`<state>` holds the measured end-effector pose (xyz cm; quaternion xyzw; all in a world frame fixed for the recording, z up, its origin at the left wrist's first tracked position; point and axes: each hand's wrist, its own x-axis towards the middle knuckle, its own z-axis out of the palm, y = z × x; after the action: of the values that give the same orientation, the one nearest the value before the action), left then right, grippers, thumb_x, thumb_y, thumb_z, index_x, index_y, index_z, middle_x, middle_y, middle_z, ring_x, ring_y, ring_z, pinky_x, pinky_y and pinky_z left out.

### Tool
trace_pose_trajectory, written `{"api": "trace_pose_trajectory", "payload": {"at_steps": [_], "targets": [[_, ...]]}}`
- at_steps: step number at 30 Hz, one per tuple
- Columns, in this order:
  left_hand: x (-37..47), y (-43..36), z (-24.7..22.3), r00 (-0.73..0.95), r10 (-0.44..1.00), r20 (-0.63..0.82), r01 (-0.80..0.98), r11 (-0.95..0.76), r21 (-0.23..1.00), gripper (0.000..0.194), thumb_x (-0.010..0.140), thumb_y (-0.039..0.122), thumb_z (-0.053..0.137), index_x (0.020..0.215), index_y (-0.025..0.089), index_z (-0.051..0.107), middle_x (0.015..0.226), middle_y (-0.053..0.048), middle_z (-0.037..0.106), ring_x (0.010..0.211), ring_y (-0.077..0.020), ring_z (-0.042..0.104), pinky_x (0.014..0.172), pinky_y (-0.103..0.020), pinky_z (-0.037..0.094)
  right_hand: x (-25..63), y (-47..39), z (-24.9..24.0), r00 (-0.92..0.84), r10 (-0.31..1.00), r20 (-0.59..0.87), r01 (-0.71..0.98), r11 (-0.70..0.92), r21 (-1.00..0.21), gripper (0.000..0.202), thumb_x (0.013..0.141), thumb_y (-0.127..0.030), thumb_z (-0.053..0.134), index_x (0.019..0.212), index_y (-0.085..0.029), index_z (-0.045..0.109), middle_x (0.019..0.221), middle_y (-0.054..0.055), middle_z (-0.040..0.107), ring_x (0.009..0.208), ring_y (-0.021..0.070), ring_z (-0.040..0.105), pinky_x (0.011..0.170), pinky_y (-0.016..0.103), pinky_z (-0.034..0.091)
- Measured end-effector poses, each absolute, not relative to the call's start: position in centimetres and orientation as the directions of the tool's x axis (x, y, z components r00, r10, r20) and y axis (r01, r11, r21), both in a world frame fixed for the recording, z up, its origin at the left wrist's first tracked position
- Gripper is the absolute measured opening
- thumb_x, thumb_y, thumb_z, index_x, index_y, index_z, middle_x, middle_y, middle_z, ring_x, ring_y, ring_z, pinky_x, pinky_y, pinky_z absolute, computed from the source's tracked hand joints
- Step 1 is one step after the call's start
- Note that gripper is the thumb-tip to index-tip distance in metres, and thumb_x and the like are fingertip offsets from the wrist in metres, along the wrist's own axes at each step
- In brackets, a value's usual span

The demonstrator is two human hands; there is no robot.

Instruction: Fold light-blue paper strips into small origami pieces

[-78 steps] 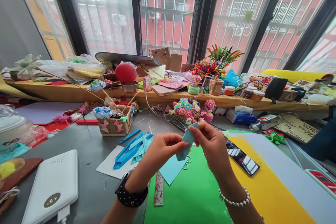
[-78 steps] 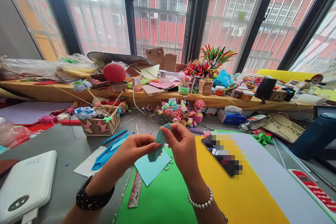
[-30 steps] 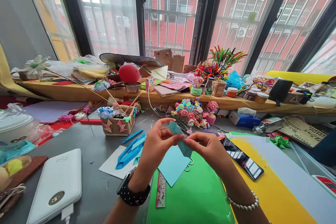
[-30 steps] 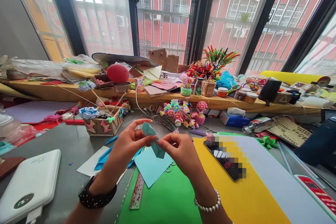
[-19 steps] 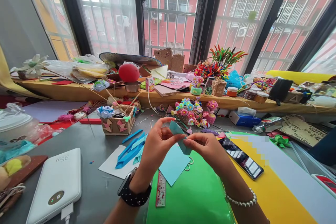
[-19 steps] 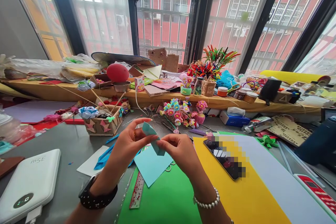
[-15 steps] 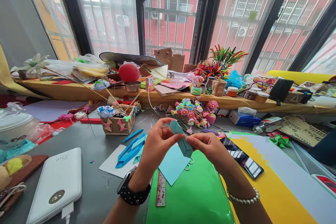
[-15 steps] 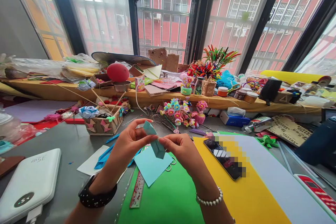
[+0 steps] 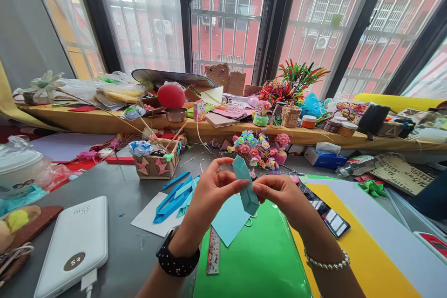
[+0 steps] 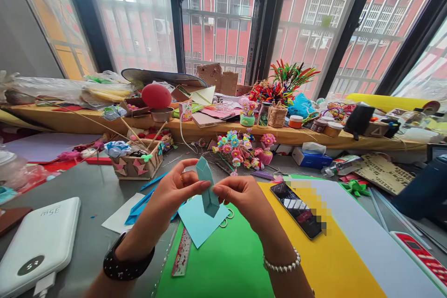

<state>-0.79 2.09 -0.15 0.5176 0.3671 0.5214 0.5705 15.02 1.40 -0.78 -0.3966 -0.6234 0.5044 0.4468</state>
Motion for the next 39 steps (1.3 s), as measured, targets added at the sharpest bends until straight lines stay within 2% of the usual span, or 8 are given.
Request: {"api": "trace_pose_trajectory", "payload": {"at_steps": [7,15,24,31,39], "targets": [[-0.7,1.8,0.1,0.166,0.976,0.139,-0.154,-0.114,0.982,0.048,0.055,0.018,0.073,0.095,0.017,0.046,0.052,0.008,0.056,0.047,-0.0067,0.049,0.046,-0.017,0.034,15.2,1.5,-1.1,-0.268,0.955,0.128,0.015,0.137,-0.991,0.017,0.062,-0.031,0.069,0.060,-0.015,0.066,0.053,-0.002,0.057,0.053,0.0092,0.048,0.053,0.022,0.037],[-0.6,1.8,0.1,0.152,0.978,0.144,-0.148,-0.121,0.982,0.048,0.054,0.019,0.073,0.095,0.017,0.046,0.051,0.007,0.058,0.047,-0.0084,0.051,0.046,-0.017,0.034,14.9,1.3,-0.9,-0.236,0.962,0.140,0.070,0.160,-0.985,0.019,0.063,-0.033,0.068,0.061,-0.014,0.065,0.055,-0.001,0.059,0.055,0.0105,0.050,0.054,0.023,0.039],[-0.7,2.4,-0.5,0.109,0.982,0.152,-0.185,-0.130,0.974,0.051,0.058,0.021,0.073,0.096,0.016,0.040,0.053,0.009,0.055,0.049,-0.0072,0.051,0.048,-0.017,0.036,14.5,1.3,-1.0,-0.192,0.965,0.182,0.164,0.214,-0.963,0.024,0.066,-0.038,0.064,0.064,-0.014,0.064,0.059,0.000,0.060,0.057,0.0121,0.052,0.053,0.023,0.039],[-0.8,2.4,-0.8,0.075,0.986,0.150,-0.210,-0.131,0.969,0.048,0.058,0.024,0.072,0.092,0.018,0.038,0.056,0.008,0.056,0.051,-0.0087,0.054,0.051,-0.020,0.039,14.3,1.3,-1.0,-0.221,0.960,0.170,0.244,0.223,-0.944,0.028,0.068,-0.042,0.061,0.063,-0.014,0.064,0.059,0.001,0.062,0.054,0.0114,0.051,0.050,0.022,0.038],[-0.7,2.5,-0.9,0.067,0.984,0.163,-0.206,-0.146,0.967,0.047,0.057,0.026,0.073,0.086,0.021,0.037,0.054,0.009,0.055,0.047,-0.0081,0.051,0.047,-0.018,0.036,14.0,1.3,-1.5,-0.185,0.959,0.213,0.284,0.259,-0.923,0.029,0.069,-0.043,0.060,0.063,-0.015,0.063,0.058,0.003,0.063,0.056,0.0145,0.056,0.053,0.024,0.043]]}}
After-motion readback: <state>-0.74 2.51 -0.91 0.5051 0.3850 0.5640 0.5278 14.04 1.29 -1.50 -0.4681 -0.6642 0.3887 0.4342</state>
